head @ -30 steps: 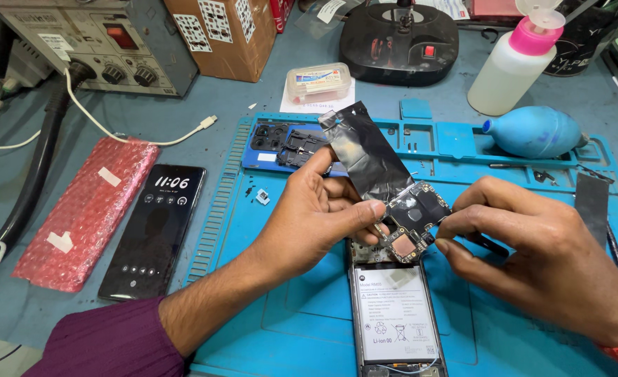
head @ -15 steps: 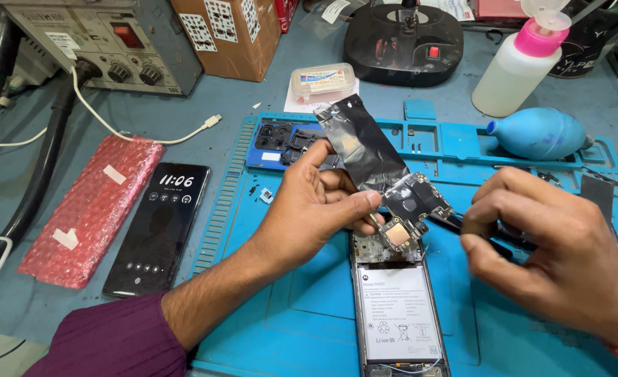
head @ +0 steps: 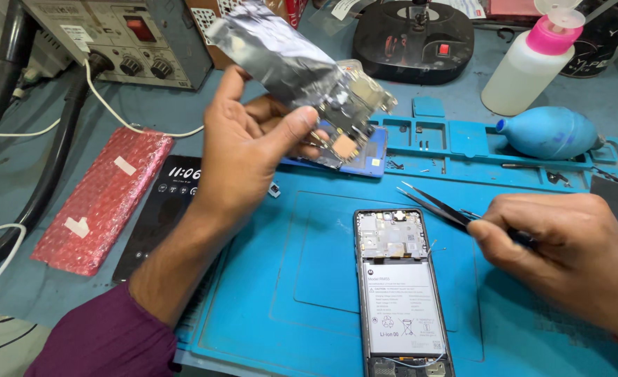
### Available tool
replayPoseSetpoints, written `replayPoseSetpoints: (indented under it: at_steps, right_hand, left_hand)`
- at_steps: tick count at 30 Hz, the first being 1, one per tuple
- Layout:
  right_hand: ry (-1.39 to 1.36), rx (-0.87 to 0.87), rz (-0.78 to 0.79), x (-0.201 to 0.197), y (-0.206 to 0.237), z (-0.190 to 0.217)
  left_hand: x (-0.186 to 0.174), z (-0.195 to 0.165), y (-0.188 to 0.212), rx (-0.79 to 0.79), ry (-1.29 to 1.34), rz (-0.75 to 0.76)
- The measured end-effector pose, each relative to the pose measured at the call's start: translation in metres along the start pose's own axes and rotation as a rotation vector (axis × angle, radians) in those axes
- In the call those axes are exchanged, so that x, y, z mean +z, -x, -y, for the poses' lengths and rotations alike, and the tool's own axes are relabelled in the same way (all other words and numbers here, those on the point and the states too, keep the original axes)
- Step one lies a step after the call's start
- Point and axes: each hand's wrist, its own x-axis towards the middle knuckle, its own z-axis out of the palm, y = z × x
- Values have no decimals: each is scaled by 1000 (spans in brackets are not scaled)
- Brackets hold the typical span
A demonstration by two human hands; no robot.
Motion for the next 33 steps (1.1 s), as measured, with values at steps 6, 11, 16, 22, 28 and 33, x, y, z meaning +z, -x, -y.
replayPoseSetpoints:
  at_steps: [6,11,16,22,28,33]
  right_hand:
    - [-72,-169,-7,2,-2,13]
    - [-68,-224,15,-1,-3,20]
    - [-48,-115,77,-4,-5,23]
    - [-97,-116,118,-4,-7,24]
    - [-108,-160,153,-5,-8,24]
    - [-118,-172,156,-7,-6,25]
  left_hand:
    - [-9,0,0,186,-259,-43]
    - [-7,6,3,155,-319,-45]
    - [-3,9,2,114,-288,-45]
    - [-1,17,4,144,-354,-107]
    - [-4,29,2,314,-490,-127]
    - [-5,32,-2,223,-328,-168]
